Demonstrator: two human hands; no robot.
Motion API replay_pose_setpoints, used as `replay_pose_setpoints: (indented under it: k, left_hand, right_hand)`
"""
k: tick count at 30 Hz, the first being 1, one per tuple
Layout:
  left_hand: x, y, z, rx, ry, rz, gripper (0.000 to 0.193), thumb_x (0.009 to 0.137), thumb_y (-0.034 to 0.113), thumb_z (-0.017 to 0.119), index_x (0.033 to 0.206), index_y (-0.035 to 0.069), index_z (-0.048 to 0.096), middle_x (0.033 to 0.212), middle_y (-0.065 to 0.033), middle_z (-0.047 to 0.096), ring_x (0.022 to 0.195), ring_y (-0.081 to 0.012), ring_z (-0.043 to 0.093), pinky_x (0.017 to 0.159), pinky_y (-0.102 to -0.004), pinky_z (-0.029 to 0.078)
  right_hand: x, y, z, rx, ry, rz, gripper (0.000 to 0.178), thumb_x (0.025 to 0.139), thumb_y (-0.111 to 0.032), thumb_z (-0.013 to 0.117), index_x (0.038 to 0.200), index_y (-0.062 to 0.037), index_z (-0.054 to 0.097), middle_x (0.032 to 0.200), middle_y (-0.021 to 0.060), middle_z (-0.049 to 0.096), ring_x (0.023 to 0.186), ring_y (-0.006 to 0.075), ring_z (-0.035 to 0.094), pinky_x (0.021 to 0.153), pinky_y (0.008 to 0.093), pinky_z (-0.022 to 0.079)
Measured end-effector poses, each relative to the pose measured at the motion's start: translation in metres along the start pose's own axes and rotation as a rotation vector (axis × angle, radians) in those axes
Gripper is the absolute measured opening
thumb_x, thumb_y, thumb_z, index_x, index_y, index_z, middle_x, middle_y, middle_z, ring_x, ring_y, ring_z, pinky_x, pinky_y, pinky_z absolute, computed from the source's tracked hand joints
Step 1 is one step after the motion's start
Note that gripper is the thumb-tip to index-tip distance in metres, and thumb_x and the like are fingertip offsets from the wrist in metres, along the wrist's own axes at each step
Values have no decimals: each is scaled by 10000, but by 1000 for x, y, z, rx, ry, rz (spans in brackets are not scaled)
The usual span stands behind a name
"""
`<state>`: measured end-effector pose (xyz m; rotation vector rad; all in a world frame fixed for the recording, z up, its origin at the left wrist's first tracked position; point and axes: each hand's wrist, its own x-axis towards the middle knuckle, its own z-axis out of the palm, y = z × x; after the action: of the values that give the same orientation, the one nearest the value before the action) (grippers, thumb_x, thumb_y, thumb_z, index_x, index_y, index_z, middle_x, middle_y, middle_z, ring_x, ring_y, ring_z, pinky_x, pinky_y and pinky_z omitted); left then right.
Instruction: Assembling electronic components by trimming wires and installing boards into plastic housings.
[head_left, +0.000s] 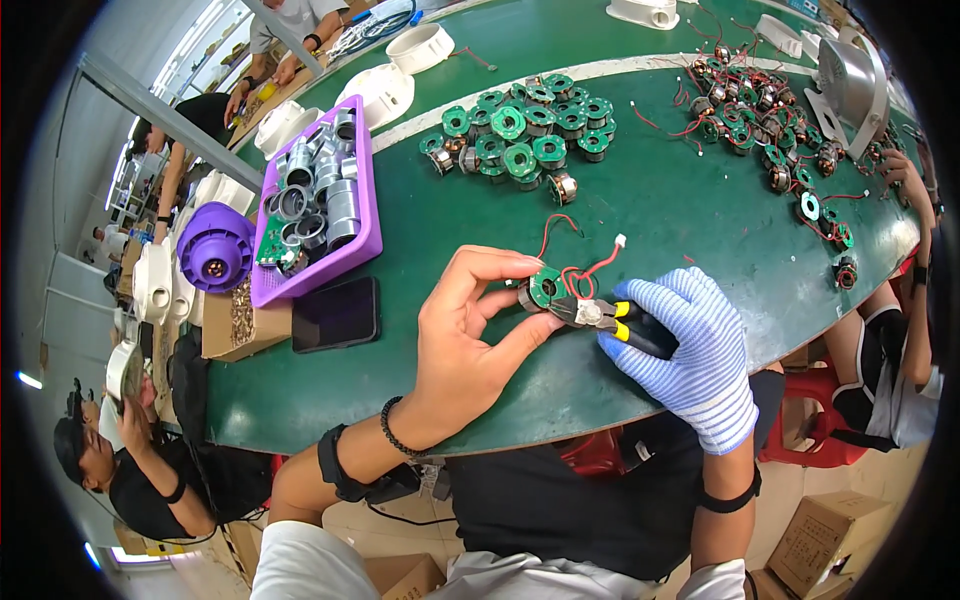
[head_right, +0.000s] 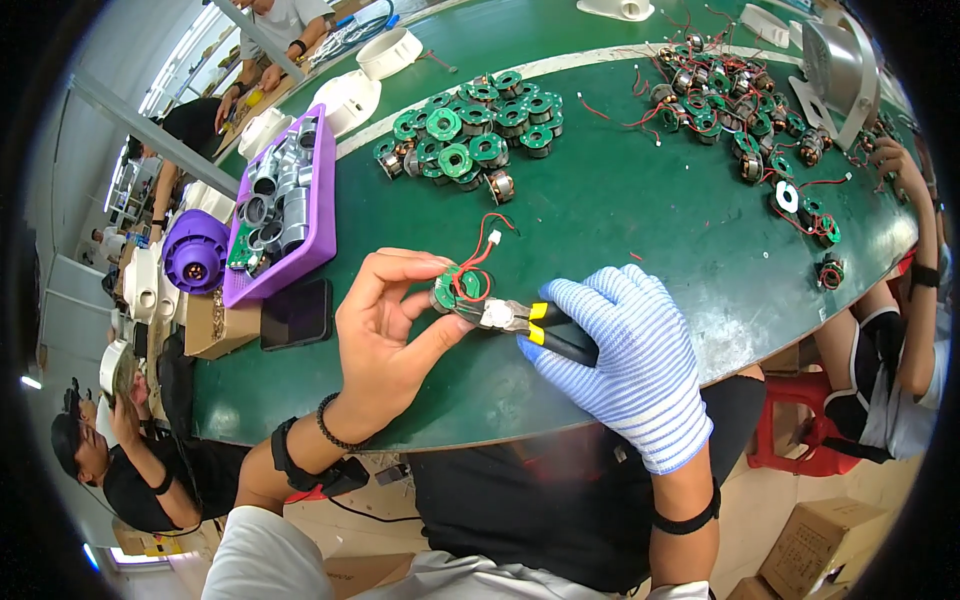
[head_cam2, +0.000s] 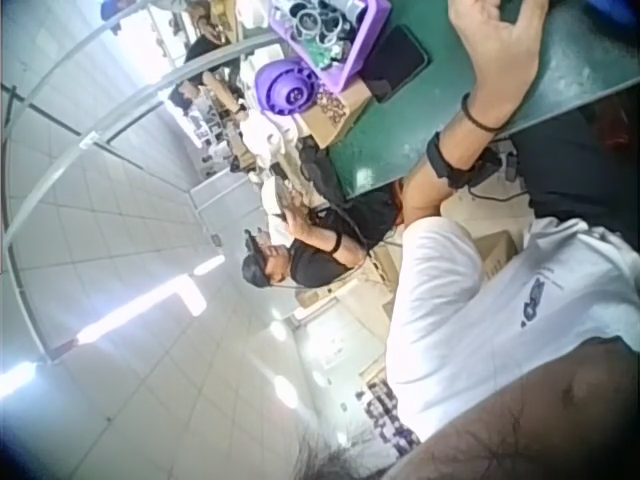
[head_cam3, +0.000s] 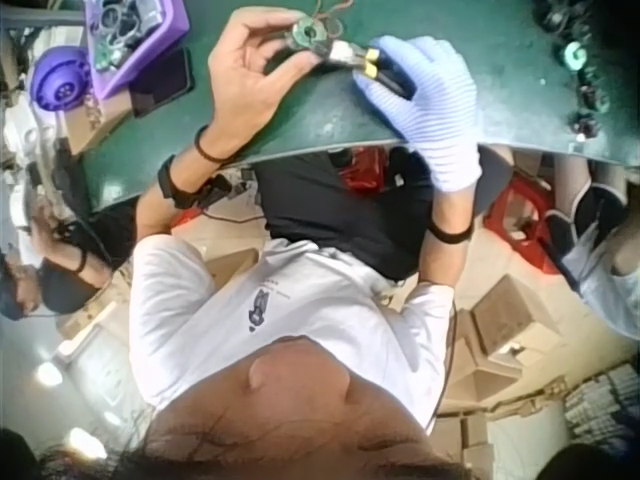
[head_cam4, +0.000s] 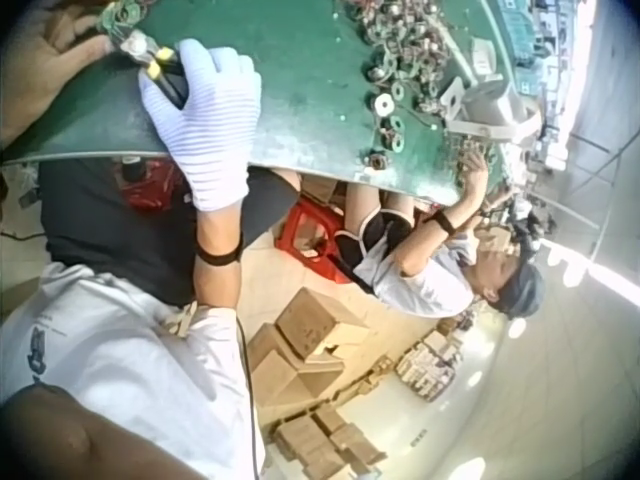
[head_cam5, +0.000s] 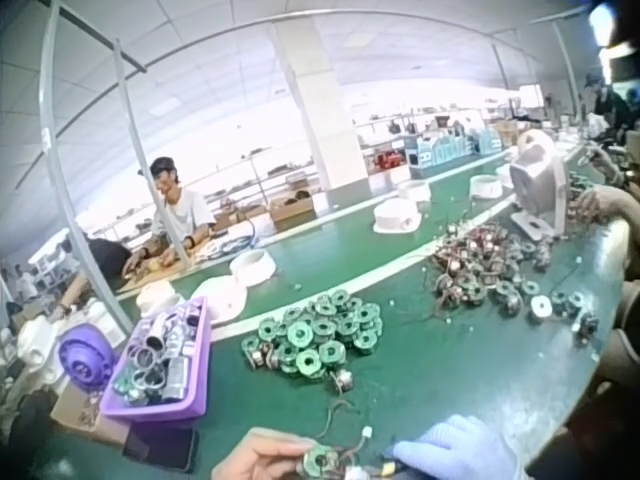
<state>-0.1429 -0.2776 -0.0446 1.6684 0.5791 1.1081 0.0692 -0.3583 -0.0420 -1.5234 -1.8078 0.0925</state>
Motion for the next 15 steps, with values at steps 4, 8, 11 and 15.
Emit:
replay_pose_setpoints:
  k: [4,8,11,15]
  left_hand:
    - [0,1,0,-33,-12,-9,423,799,-139,746,1165,-30,566,1188,-115,537,1132,-189,603,988,-344,556]
    - [0,1,0,-28,-14,-20,429,802,-135,747,1176,-31,562,1190,-114,536,1130,-191,605,991,-348,556]
    - [1,0,3,-80,-8,-25,428,810,-131,743,1182,-32,556,1182,-111,537,1128,-188,602,985,-344,556]
    - [3,4,2,-52,15,-112,402,832,-101,737,1183,-29,555,1168,-102,558,1078,-168,611,965,-325,554]
  right_hand:
    - [-3,-1,0,0,-14,37,361,710,-264,845,992,-92,700,767,73,615,708,269,612,662,387,509]
    - [-5,1,1,2,-28,47,357,712,-265,844,990,-95,700,766,74,614,707,269,614,651,380,513]
    - [-4,2,0,-15,-33,36,365,714,-262,843,999,-84,700,760,79,610,688,268,611,634,374,512]
    - [1,3,2,-118,72,145,394,730,-240,828,1056,-62,695,852,100,628,831,295,616,752,402,504]
